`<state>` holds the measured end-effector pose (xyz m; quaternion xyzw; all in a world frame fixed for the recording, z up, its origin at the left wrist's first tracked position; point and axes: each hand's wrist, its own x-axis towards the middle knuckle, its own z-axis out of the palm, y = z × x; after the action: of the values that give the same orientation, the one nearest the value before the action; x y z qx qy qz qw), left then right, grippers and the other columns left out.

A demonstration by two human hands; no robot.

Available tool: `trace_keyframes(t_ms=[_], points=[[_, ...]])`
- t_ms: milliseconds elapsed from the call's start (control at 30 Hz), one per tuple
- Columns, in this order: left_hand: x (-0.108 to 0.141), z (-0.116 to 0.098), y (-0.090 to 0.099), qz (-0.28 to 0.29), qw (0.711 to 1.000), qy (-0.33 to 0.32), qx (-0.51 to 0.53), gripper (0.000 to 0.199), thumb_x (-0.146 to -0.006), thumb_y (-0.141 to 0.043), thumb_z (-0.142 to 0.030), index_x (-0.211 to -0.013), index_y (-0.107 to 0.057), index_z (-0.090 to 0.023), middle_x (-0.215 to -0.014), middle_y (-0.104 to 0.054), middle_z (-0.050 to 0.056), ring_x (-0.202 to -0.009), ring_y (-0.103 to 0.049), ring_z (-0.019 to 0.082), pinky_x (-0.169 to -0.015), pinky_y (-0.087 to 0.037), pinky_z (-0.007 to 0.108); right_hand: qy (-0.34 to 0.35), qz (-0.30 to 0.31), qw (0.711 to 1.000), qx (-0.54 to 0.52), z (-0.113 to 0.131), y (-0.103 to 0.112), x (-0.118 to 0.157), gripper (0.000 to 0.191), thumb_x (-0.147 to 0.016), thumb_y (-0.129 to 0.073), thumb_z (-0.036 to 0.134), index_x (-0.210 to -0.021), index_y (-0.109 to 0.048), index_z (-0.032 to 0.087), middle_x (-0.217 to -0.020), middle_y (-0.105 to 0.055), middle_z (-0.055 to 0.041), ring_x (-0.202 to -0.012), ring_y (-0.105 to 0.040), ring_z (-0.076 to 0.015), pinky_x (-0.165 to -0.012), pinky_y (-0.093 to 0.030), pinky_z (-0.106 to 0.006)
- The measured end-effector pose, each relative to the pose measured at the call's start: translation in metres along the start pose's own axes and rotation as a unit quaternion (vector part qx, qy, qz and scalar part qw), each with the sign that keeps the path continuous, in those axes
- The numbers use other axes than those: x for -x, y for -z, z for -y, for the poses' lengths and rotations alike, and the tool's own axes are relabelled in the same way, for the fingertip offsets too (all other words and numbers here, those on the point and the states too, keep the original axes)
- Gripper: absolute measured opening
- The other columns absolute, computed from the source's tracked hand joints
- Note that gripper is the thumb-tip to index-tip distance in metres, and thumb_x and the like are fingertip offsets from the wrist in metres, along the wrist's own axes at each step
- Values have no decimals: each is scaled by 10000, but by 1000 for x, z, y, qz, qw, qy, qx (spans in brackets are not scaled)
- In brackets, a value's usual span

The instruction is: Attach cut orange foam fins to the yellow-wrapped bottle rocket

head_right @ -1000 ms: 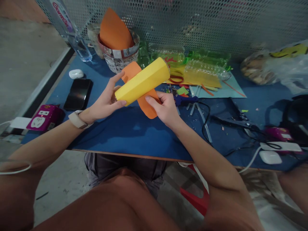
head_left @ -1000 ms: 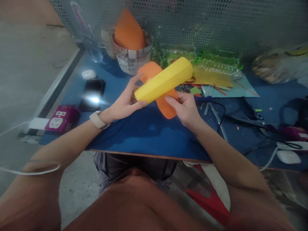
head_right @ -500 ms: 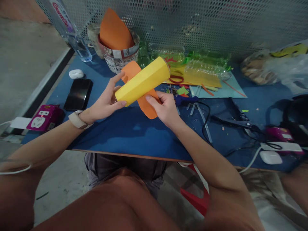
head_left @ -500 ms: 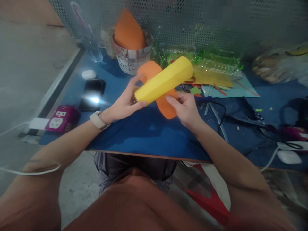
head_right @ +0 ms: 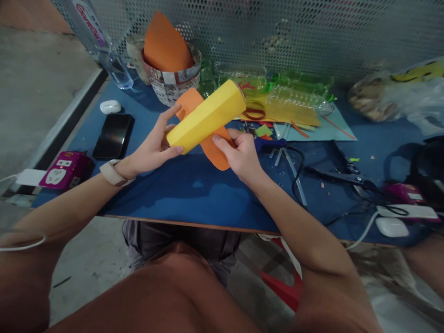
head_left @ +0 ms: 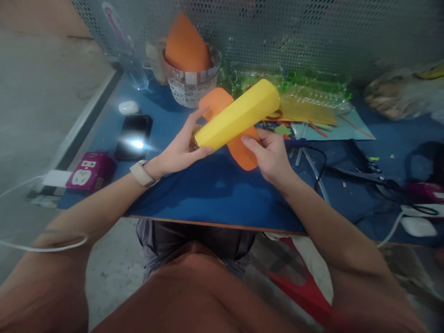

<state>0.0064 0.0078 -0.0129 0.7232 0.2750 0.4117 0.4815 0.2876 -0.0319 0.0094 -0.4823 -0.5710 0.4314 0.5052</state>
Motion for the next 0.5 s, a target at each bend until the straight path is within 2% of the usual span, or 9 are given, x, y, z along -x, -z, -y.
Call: trace_keyframes(t_ms=[200, 367, 433, 500], points=[[0, 0, 2, 5, 1000, -9, -28, 1112, -988, -926, -586, -1873, -302, -333, -1305, -730, 118, -948, -714, 234, -795, -671, 370, 8, -6, 1000, -14, 0, 0, 0, 464, -870, -965, 694, -823, -791, 266, -852, -754, -22, -816, -711, -229, -754, -613, -389], [0, 0, -1, 1, 1000, -1, -6, 1106, -980, -926, -599, -1867, -305, -374, -1302, -749, 115, -953, -752, 251, -804, -696, 400, 5, -4, 1000, -4, -3, 0, 0, 527, -874, -934, 783, -907, -815, 270, -917, -793, -35, -896, -761, -265, -779, -650, -412], [0, 0, 0, 6, 1000, 11, 25, 1089, -990, -912, -605, -1866, -297, -402, -1290, -764, 113, -960, -787, 276, -797, -703, 423, 8, -3, 1000, 8, -3, 1, 0, 599, -903, -853, 879, -932, -802, 283, -909, -764, -46, -917, -767, -280, -794, -657, -433], [0, 0, 1, 16, 998, 32, 59, 1050, -1024, -868, -599, -1871, -277, -408, -1212, -788, 98, -921, -811, 288, -773, -698, 434, 21, -6, 1000, 15, -2, 3, 0, 713, -946, -675, 1001, -993, -811, 302, -945, -755, -70, -977, -781, -314, -826, -670, -473]])
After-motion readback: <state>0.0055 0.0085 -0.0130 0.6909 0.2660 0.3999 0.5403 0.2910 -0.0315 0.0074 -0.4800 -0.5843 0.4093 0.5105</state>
